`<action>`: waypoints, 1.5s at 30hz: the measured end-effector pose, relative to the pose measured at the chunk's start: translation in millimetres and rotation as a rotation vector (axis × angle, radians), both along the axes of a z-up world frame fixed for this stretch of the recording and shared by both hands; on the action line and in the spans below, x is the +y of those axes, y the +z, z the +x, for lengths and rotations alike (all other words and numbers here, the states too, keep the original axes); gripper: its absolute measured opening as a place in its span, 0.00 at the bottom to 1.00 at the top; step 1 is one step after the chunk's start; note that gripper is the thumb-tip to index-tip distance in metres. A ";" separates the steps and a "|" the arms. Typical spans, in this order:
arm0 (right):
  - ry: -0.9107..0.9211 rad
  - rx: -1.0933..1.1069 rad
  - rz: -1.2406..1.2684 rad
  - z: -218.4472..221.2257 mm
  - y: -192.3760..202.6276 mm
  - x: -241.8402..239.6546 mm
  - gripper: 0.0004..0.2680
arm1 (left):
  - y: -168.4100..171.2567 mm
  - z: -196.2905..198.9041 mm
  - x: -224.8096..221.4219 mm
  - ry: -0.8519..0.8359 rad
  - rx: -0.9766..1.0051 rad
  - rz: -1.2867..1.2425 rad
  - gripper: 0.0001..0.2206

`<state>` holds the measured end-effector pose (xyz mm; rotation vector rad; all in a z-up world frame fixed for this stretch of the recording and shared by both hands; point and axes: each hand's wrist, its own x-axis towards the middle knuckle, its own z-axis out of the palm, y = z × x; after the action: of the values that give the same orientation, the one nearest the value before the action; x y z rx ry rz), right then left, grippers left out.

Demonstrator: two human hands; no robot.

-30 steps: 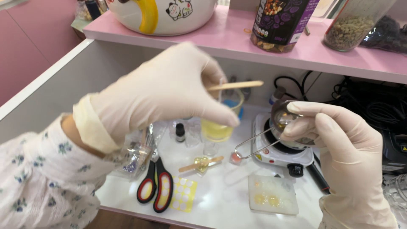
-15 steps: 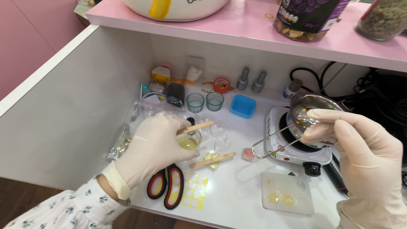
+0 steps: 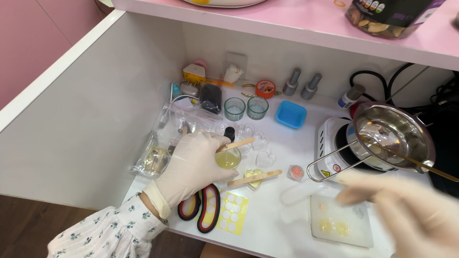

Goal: Pouring melted wax into molds and preparing candle materials on a workbench.

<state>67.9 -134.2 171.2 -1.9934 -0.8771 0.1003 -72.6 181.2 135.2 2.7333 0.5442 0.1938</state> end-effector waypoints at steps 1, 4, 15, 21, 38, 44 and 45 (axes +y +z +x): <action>0.051 -0.114 -0.201 -3.1 -5.8 -4.5 0.15 | -2.4 -0.1 1.2 -0.002 -0.006 -0.003 0.25; 0.478 -0.441 -0.430 -5.2 -91.1 7.2 0.15 | -7.8 -1.3 1.5 0.014 0.001 -0.032 0.24; 0.380 -0.657 -0.141 -22.3 -57.6 138.7 0.22 | -10.6 -10.8 9.6 -0.049 -0.126 -0.095 0.31; 0.410 -0.652 -0.178 -1.1 -72.5 164.0 0.23 | -13.2 -16.5 18.0 -0.081 -0.147 -0.097 0.30; 0.448 -0.918 -0.308 2.9 -73.1 162.3 0.22 | -16.4 -24.5 17.7 -0.109 -0.119 -0.059 0.22; 0.463 -0.901 -0.328 -1.1 -69.3 163.1 0.21 | -15.7 -26.0 17.1 -0.133 -0.177 -0.026 0.20; 0.440 -0.925 -0.335 -0.8 -69.6 162.7 0.21 | -16.7 -26.1 17.4 -0.134 -0.167 -0.025 0.20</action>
<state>67.1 28.5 101.6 -2.1048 -1.9874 -0.4976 -98.7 198.5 118.5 2.6851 0.3141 0.3736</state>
